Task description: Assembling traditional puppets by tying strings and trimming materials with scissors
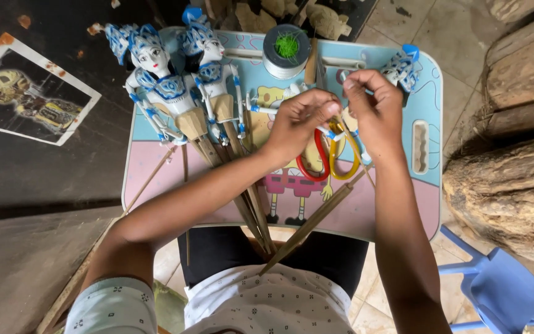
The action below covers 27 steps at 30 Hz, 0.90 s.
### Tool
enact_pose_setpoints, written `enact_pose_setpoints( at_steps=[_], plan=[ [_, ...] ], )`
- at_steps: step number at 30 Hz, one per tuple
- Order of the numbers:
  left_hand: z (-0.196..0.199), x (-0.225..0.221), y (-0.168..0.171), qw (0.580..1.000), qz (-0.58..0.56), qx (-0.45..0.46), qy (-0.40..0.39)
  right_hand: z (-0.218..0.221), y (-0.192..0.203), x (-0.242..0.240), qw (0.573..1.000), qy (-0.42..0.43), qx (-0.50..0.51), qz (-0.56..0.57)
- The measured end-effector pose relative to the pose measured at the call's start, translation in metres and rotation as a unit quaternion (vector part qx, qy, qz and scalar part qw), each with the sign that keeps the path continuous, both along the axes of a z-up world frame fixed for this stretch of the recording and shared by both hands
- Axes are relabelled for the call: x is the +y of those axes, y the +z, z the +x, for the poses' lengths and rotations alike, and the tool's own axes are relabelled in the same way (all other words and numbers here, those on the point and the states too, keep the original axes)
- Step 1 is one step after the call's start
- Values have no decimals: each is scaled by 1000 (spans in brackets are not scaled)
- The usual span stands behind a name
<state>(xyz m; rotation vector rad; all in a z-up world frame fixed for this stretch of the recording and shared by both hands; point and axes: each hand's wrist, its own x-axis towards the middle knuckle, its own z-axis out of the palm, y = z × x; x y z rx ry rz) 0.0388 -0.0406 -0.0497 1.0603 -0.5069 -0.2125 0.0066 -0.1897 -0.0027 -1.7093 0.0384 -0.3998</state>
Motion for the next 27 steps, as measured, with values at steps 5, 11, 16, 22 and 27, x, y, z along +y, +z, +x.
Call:
enact_pose_setpoints(
  at_steps=[5,11,16,22,27],
  plan=[
    [17,14,13,999,2,43,-5,3,-24,-1,1000,23,-7,15],
    [33,27,10,997,42,50,-31,0,-13,18,998,38,-36,-20],
    [37,31,9,995,54,75,-23,3,-23,13,997,47,-53,-30],
    [37,34,12,987,47,151,31,0,-26,18,994,78,-71,-30],
    [47,33,2,971,-13,229,60,3,-21,23,974,177,-90,111]
  ],
)
